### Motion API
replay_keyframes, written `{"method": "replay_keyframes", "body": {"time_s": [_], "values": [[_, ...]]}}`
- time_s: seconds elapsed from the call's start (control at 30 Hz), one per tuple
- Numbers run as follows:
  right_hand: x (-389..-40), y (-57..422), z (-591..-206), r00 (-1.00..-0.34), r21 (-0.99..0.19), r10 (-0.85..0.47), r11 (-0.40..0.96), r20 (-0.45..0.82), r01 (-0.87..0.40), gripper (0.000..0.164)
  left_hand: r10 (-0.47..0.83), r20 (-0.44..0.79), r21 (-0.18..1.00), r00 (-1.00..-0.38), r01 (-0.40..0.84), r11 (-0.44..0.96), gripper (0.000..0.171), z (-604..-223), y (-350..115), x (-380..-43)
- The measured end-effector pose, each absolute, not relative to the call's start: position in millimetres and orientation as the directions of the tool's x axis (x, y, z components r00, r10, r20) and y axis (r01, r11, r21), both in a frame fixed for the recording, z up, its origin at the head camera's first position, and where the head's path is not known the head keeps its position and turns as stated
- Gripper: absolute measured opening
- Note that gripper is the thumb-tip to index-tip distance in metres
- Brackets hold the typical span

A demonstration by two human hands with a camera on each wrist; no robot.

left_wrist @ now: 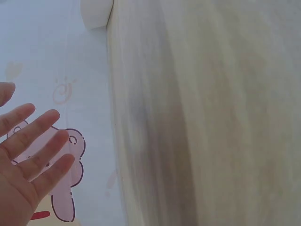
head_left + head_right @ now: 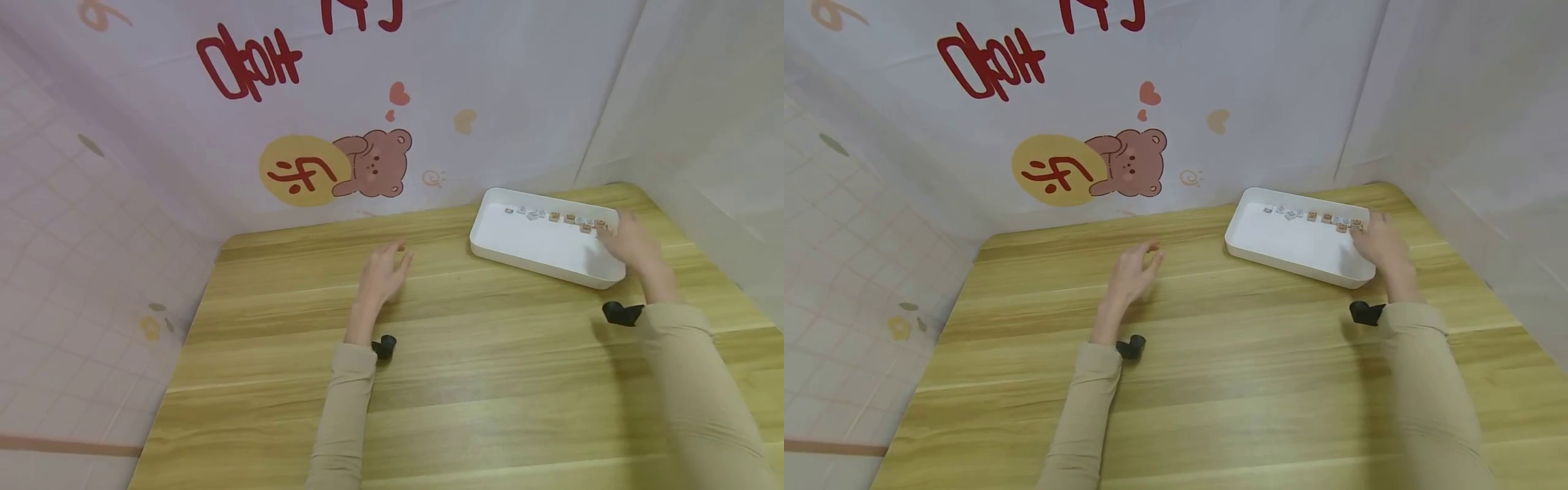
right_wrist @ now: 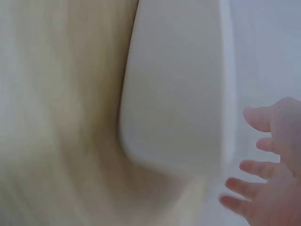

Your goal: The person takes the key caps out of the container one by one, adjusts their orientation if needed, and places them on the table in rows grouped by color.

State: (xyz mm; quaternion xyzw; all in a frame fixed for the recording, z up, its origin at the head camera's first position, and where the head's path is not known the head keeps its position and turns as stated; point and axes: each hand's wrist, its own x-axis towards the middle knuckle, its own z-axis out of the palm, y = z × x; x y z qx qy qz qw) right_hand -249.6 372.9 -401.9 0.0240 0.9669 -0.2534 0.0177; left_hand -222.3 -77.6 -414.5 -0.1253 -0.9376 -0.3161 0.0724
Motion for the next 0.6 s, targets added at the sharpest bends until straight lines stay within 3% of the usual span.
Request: {"method": "replay_keyframes", "body": {"time_s": [0.23, 0.6], "values": [[-246.6, 403.5, -417.3, -0.979, -0.578, 0.102, 0.795, -0.174, 0.186, 0.073, 0.215, 0.239, 0.606, -0.947, 0.319, 0.729, 0.04, -413.4, -77.5, -223.7], [-255.8, 390.4, -423.3, -0.988, -0.593, 0.087, 0.792, -0.125, 0.145, 0.064, 0.211, 0.235, 0.639, -0.949, 0.314, 0.702, 0.039, -409.3, -75.5, -226.7]]}}
